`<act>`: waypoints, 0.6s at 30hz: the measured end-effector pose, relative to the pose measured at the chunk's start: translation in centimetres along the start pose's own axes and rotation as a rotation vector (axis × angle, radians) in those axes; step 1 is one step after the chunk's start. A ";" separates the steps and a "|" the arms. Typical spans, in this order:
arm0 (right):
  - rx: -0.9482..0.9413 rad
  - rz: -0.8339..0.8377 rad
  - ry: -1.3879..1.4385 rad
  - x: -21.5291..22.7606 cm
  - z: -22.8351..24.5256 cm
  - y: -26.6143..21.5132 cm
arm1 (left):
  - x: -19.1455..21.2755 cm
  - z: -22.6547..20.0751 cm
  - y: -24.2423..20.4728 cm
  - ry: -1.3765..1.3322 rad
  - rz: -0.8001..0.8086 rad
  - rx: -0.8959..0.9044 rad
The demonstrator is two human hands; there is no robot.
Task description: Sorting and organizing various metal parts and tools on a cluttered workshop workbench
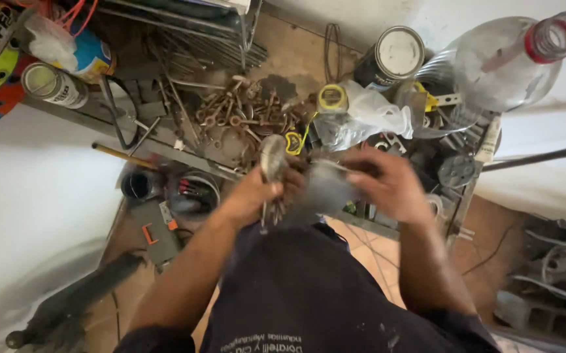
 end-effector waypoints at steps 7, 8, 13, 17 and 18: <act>0.156 0.185 0.168 0.6 -1.6 4.1 | 3.6 6.7 -4.9 -0.055 -0.287 0.013; 0.083 0.105 -0.008 0.9 -3.9 4.8 | 4.1 6.6 -6.4 -0.062 -0.332 -0.039; 0.319 0.078 -0.645 -4.6 -9.1 9.2 | 3.8 6.7 -10.0 -0.135 -0.533 -0.321; 0.295 -0.008 -1.014 -9.1 -10.7 10.4 | 3.8 9.2 -9.7 -0.182 -0.681 -0.384; 0.330 -0.062 -1.059 -9.8 -11.3 10.6 | 3.9 10.0 -9.6 -0.162 -0.752 -0.375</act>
Point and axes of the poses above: each hand's wrist, its own y-axis towards the middle knuckle, its own x-axis out of the back of the hand, z = x × y, the point moved 1 cm from there along y, towards the middle knuckle, and after that the axes turned 7 degrees about z, right-handed, at the moved point
